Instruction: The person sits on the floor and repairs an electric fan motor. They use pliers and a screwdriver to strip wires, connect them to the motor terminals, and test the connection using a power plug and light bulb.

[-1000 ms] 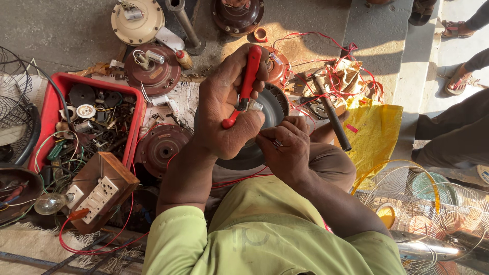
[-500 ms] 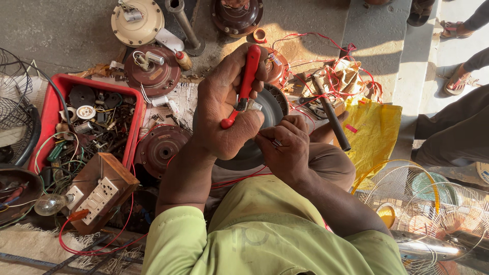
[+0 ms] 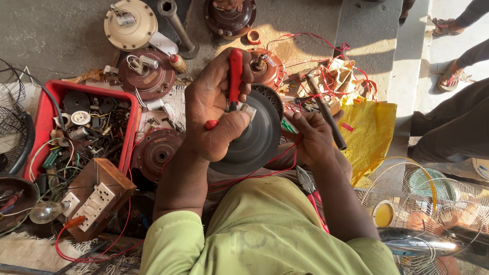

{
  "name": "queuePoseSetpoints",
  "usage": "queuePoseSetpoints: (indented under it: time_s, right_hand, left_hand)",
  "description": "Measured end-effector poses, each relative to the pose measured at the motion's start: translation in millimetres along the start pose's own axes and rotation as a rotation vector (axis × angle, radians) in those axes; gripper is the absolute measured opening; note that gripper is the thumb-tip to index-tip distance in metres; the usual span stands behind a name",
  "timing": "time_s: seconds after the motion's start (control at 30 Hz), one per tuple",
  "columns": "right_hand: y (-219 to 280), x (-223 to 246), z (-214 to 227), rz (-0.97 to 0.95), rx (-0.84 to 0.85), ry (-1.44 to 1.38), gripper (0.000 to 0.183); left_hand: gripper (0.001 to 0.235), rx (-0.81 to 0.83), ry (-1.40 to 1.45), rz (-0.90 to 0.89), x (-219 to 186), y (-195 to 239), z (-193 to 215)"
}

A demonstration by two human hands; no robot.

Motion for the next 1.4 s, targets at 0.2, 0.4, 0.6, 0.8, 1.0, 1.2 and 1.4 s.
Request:
queuePoseSetpoints:
  time_s: [0.2,0.4,0.6,0.8,1.0,1.2,1.4]
  right_hand:
    - [-8,-27,11,-0.094,-0.001,-0.064,0.016]
    - [-8,-29,5,-0.148,-0.025,-0.053,0.015]
    - [-6,-31,3,-0.167,-0.026,-0.094,0.017]
    - [-15,-41,26,-0.176,-0.122,-0.060,0.015]
    - [-26,-42,40,-0.143,-0.114,-0.066,0.021]
    - [-35,-40,56,-0.160,-0.235,-0.062,0.024]
    - [-46,-51,66,-0.104,-0.095,-0.145,0.026]
  left_hand:
    - [0.066,0.011,0.000,0.005,4,1,-4]
    - [0.066,0.015,0.010,0.010,9,0,-7]
    - [0.070,0.022,0.014,-0.010,17,1,-8]
    - [0.067,-0.017,0.027,0.000,41,-1,-6]
    - [0.073,-0.043,0.053,0.006,75,-7,-4]
    - [0.078,-0.037,0.070,-0.041,97,-21,-4]
    - [0.081,-0.054,0.136,-0.022,114,-26,-3]
Point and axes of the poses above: each hand's wrist, its own y-axis away from the middle knuckle, its own z-axis out of the back of the hand, x = y × z, the point moved 7 cm from there along -y, towards the middle knuckle
